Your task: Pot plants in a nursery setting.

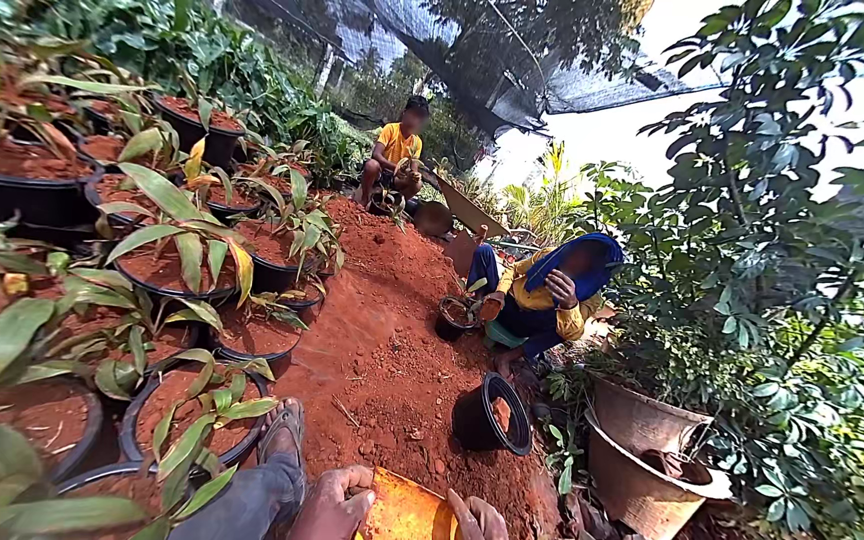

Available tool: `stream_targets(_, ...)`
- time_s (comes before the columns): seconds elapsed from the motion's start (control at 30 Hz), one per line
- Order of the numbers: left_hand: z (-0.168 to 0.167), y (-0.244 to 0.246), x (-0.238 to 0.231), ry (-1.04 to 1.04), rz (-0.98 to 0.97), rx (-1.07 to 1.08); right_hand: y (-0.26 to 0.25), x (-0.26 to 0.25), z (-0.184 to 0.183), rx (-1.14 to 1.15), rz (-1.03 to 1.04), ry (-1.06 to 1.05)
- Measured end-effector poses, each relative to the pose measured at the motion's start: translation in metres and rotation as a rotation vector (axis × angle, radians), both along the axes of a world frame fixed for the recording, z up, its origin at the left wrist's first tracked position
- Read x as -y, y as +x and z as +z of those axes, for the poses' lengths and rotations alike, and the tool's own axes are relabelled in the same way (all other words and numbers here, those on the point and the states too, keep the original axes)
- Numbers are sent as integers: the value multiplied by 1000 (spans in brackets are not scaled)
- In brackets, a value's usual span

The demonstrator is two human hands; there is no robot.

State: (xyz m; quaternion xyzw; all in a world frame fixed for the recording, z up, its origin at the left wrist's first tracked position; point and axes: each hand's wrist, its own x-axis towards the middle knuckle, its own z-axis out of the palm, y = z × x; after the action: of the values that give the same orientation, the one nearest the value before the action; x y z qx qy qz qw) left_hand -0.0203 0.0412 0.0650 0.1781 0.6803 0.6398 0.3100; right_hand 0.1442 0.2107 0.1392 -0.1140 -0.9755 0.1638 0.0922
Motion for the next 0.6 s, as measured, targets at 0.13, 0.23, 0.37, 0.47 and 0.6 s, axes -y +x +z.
stream_targets(0.13, 8, 1, 3, -14, -29, -29, 1, -2, -1, -24, 6, 16)
stream_targets(0.23, 6, 2, 2, 59, -52, -26, 1, -2, -1, -25, 0, 12)
stream_targets(0.37, 6, 1, 2, 99, -123, -16, 1, -1, -1, -11, 5, 0)
stream_targets(0.47, 6, 0, 2, 77, -170, -26, 1, -1, -2, -12, 11, -4)
stream_targets(0.6, 3, -1, 0, 22, -181, -43, 0, 1, -1, 10, 9, 2)
